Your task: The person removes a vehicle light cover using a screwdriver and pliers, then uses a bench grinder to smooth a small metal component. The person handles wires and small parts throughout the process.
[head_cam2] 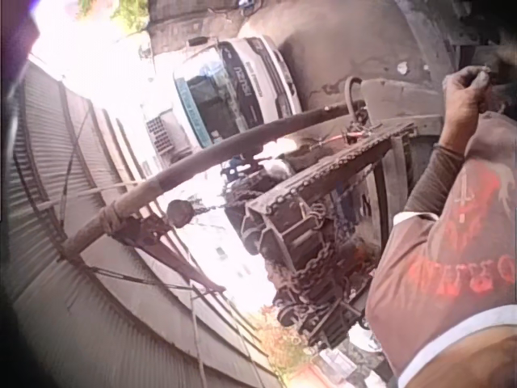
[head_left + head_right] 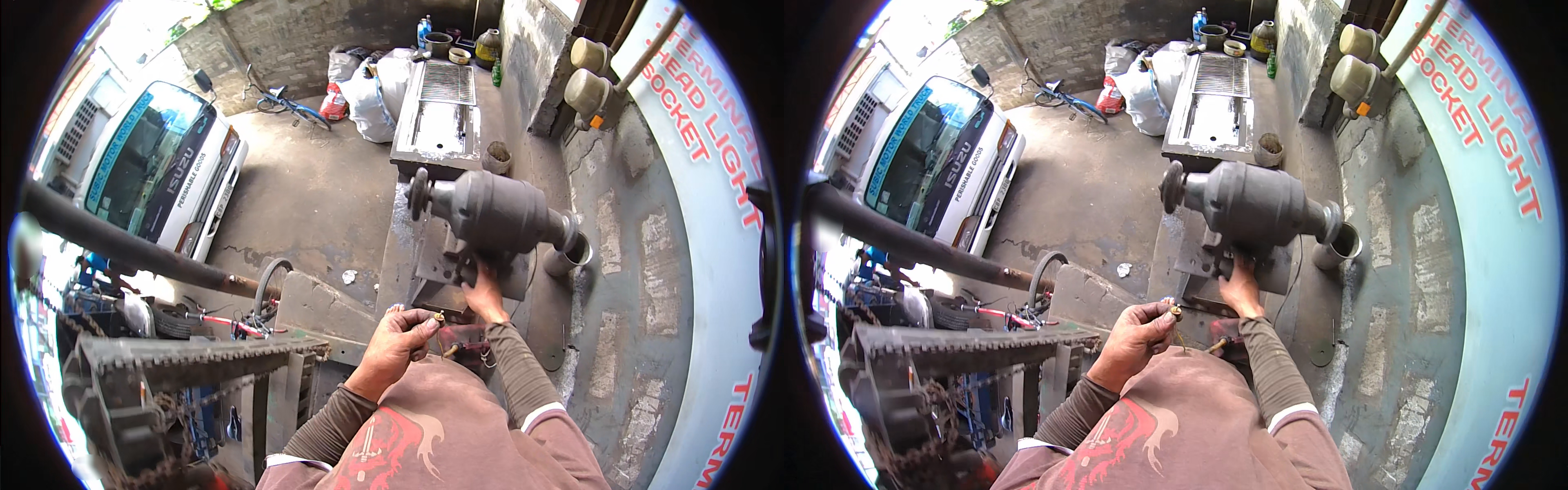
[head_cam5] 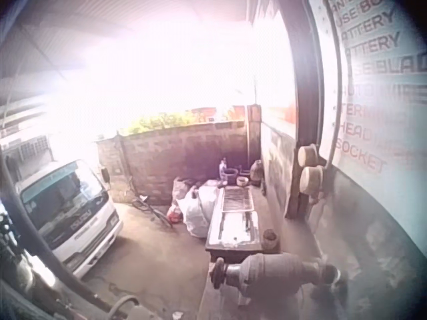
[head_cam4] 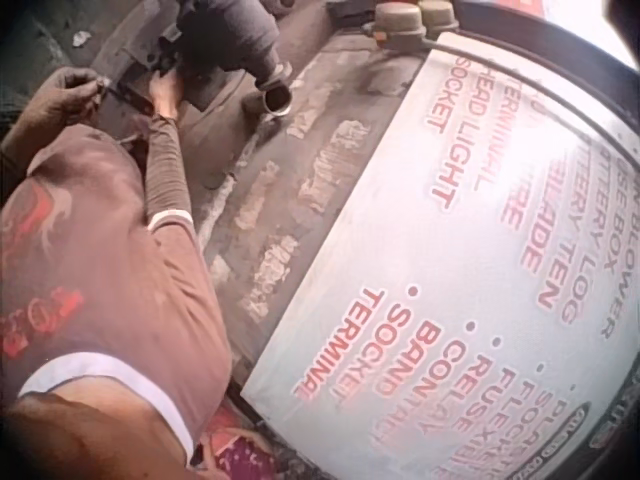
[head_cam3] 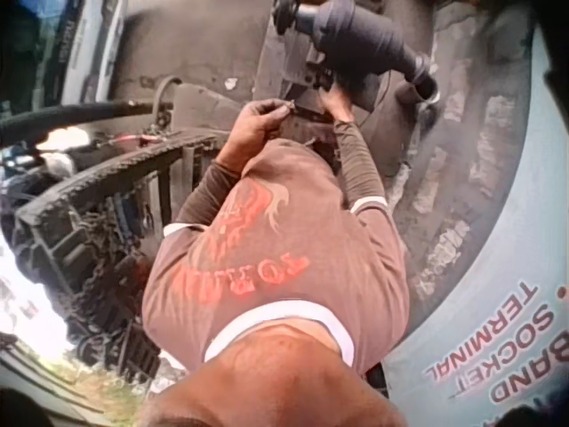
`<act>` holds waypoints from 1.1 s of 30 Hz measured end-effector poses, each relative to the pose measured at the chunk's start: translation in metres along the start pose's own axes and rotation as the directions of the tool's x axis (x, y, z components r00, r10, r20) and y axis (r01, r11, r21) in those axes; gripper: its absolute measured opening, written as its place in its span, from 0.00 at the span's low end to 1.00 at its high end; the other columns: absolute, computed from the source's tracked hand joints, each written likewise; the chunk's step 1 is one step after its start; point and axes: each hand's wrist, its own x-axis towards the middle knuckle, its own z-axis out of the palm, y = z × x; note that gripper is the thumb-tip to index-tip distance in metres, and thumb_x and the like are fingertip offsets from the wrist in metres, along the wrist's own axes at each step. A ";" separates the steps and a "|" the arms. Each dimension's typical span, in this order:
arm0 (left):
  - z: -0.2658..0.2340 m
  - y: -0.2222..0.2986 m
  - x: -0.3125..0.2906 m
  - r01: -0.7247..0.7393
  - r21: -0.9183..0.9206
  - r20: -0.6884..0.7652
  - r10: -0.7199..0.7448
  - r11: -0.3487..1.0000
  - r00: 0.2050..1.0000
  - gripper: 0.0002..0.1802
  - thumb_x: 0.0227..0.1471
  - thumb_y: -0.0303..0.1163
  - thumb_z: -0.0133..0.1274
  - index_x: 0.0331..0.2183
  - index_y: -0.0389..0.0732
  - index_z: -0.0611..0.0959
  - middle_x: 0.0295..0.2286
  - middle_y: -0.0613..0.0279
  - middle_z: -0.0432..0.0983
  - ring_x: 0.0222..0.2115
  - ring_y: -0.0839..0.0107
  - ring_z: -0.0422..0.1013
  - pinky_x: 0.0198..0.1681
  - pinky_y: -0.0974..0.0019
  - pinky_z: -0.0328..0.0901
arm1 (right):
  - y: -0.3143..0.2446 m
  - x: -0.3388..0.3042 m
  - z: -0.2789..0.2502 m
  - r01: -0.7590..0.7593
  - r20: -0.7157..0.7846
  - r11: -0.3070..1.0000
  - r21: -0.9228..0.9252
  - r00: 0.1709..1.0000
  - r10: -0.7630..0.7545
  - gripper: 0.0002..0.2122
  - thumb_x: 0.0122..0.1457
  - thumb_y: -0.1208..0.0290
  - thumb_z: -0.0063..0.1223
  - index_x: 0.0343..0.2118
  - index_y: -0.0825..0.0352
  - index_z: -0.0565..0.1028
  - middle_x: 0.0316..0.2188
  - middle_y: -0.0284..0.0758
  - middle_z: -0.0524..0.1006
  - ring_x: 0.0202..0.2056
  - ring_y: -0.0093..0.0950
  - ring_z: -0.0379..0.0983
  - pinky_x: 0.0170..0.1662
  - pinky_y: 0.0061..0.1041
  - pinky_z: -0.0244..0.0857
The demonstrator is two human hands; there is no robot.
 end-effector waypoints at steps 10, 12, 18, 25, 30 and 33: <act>-0.083 0.082 0.083 0.182 0.096 -0.014 -0.182 0.979 0.983 0.11 0.59 0.33 0.60 0.40 0.35 0.81 0.22 0.75 0.68 0.17 0.84 0.58 0.20 0.76 0.52 | -0.027 0.011 0.007 -0.233 -0.193 0.960 -0.156 0.960 0.202 0.28 0.52 0.71 0.58 0.58 0.64 0.68 0.57 0.52 0.68 0.53 0.53 0.70 0.54 0.45 0.67; -0.093 0.081 0.099 0.200 0.025 -0.010 -0.200 0.979 0.980 0.11 0.59 0.32 0.59 0.40 0.36 0.81 0.22 0.75 0.68 0.17 0.84 0.58 0.20 0.76 0.51 | -0.054 0.000 -0.007 -0.320 -0.141 0.943 -0.095 0.942 0.305 0.29 0.53 0.70 0.58 0.60 0.64 0.66 0.59 0.53 0.66 0.53 0.53 0.70 0.55 0.45 0.66; -0.105 0.070 0.135 0.332 -0.112 0.083 -0.324 0.936 0.942 0.07 0.62 0.35 0.55 0.36 0.41 0.80 0.20 0.78 0.60 0.18 0.85 0.53 0.21 0.77 0.53 | -0.157 0.001 -0.012 -0.232 0.088 0.451 0.862 0.944 0.318 0.12 0.65 0.72 0.54 0.47 0.75 0.76 0.39 0.38 0.80 0.36 0.22 0.78 0.41 0.20 0.75; -0.115 0.066 0.160 0.389 -0.150 0.050 -0.386 0.909 0.921 0.08 0.62 0.33 0.53 0.39 0.41 0.82 0.23 0.78 0.68 0.18 0.86 0.55 0.21 0.77 0.54 | -0.183 0.037 0.000 -0.353 0.291 0.117 0.928 0.885 0.365 0.08 0.65 0.74 0.53 0.41 0.74 0.78 0.37 0.38 0.81 0.37 0.27 0.79 0.45 0.28 0.76; -0.126 0.068 0.173 0.420 -0.204 0.039 -0.422 0.884 0.906 0.08 0.61 0.33 0.53 0.38 0.40 0.82 0.25 0.75 0.72 0.18 0.84 0.55 0.20 0.75 0.54 | -0.184 0.043 0.011 -0.315 0.289 0.003 0.949 0.876 0.386 0.08 0.64 0.75 0.54 0.42 0.73 0.78 0.38 0.39 0.80 0.39 0.28 0.79 0.48 0.30 0.75; -0.133 0.068 0.179 0.455 -0.250 0.062 -0.455 0.854 0.888 0.08 0.61 0.33 0.53 0.38 0.40 0.83 0.25 0.75 0.72 0.18 0.83 0.55 0.20 0.75 0.54 | -0.185 0.045 0.014 -0.336 0.299 0.023 0.942 0.864 0.405 0.07 0.63 0.76 0.55 0.41 0.72 0.78 0.37 0.36 0.80 0.38 0.26 0.78 0.46 0.29 0.76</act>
